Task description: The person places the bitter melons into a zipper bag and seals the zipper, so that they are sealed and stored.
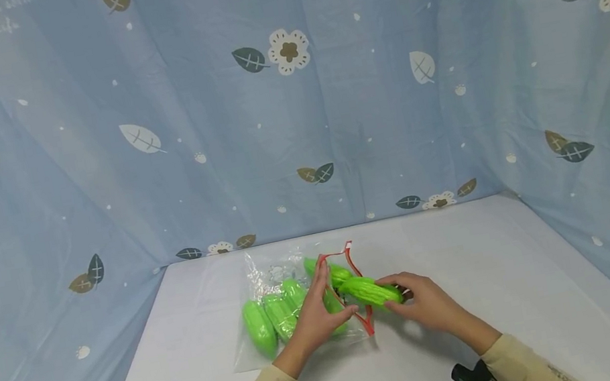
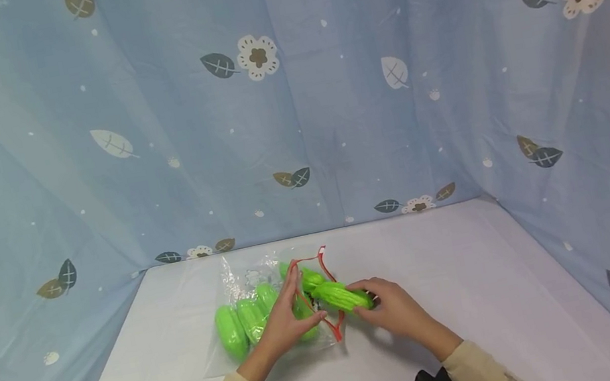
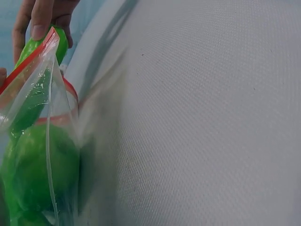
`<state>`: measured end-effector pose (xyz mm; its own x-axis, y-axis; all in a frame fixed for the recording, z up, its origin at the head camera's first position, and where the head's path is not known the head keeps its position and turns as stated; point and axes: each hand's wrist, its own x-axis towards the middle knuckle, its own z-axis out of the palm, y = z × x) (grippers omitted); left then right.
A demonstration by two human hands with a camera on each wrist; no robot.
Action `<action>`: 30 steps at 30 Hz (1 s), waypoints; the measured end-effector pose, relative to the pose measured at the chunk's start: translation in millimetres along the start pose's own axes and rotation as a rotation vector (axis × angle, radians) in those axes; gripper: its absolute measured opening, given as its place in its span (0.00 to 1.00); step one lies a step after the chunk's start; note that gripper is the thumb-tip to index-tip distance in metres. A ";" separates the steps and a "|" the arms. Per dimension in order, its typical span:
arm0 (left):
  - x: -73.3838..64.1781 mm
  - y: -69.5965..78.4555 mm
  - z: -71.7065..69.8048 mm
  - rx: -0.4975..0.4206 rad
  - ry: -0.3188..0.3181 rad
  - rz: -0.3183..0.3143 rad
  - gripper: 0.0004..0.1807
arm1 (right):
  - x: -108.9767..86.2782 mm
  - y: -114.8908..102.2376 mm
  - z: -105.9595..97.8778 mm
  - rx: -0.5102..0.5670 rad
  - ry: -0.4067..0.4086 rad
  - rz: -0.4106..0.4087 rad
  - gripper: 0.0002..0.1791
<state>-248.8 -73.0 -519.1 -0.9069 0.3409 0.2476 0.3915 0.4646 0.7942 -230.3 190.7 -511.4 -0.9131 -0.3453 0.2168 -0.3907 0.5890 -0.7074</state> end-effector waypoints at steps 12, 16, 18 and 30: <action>-0.1 0.6 0.0 0.030 -0.017 -0.031 0.60 | -4.5 9.9 -11.0 -0.028 0.043 0.062 0.22; 0.0 0.2 -0.1 0.034 -0.017 -0.014 0.61 | -2.2 10.0 -6.2 -0.031 0.055 0.068 0.22; -0.1 -0.4 0.1 0.036 -0.018 -0.002 0.61 | 0.4 9.2 -1.6 -0.036 0.056 0.063 0.22; -2.6 3.2 -0.2 0.015 -0.034 0.016 0.61 | 16.7 2.2 21.4 -0.012 0.078 0.051 0.23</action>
<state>-245.2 -72.6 -517.1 -0.8947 0.3757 0.2414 0.4087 0.4710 0.7817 -243.9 170.6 -523.7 -0.9380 -0.2571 0.2325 -0.3443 0.6136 -0.7106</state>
